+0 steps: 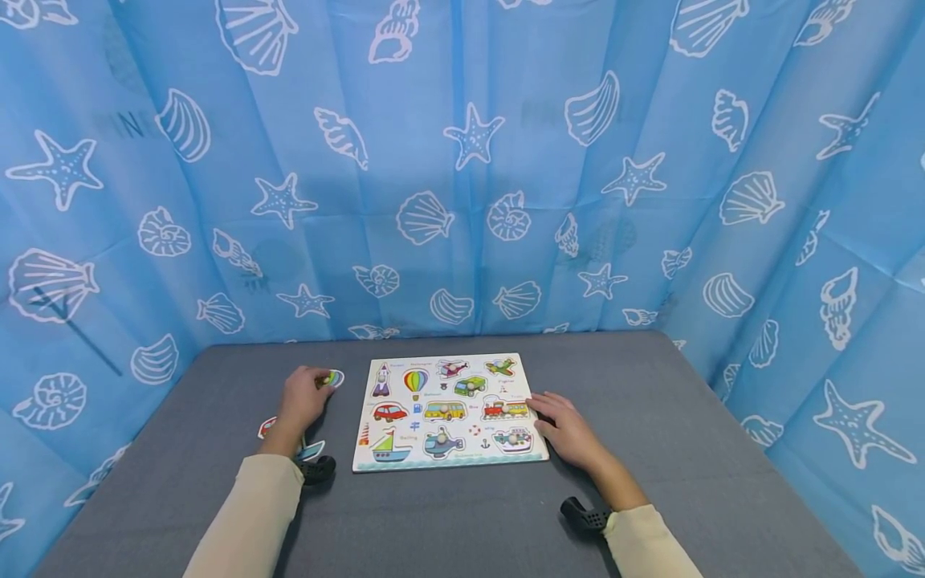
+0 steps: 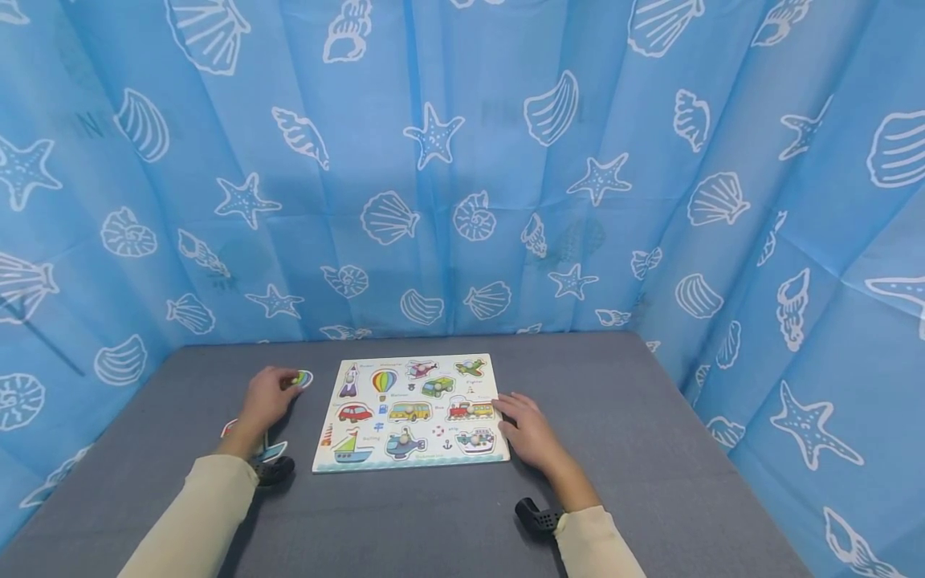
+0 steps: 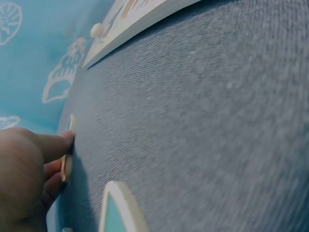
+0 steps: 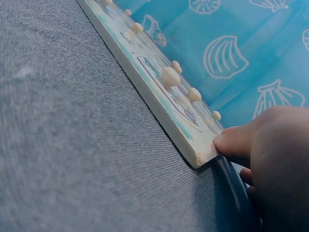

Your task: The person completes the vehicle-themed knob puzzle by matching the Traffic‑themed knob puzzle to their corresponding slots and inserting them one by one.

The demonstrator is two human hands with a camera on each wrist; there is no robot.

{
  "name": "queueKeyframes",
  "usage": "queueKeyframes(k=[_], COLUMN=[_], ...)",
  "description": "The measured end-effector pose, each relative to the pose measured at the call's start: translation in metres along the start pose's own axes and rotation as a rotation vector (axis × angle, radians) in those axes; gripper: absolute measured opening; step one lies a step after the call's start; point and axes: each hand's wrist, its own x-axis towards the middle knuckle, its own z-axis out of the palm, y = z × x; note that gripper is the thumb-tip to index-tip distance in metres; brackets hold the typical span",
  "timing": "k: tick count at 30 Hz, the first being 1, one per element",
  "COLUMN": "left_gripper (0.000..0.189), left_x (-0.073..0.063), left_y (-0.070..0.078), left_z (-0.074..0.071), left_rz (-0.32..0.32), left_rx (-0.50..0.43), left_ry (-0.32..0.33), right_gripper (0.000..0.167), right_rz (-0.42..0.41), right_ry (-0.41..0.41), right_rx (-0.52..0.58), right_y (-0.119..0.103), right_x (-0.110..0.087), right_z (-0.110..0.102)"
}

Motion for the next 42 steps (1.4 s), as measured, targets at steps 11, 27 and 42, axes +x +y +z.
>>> queueKeyframes(k=[11,27,42], left_gripper=[0.016,0.013,0.011], left_x=[0.003,0.001,-0.006], left_y=[0.007,0.015,0.048], left_z=[-0.008,-0.011,0.003], left_rz=[-0.03,0.055,0.137], left_rx=[0.014,0.083,0.095], left_ry=[-0.161,-0.152,0.008], right_gripper=[0.04,0.04,0.04], right_rz=[-0.008,-0.019,-0.021], right_ry=[-0.002,0.009,0.007], right_rx=[-0.015,0.007,-0.005], right_y=[0.004,0.003,0.0], right_x=[0.0,-0.001,-0.001], right_z=[-0.001,-0.001,0.0])
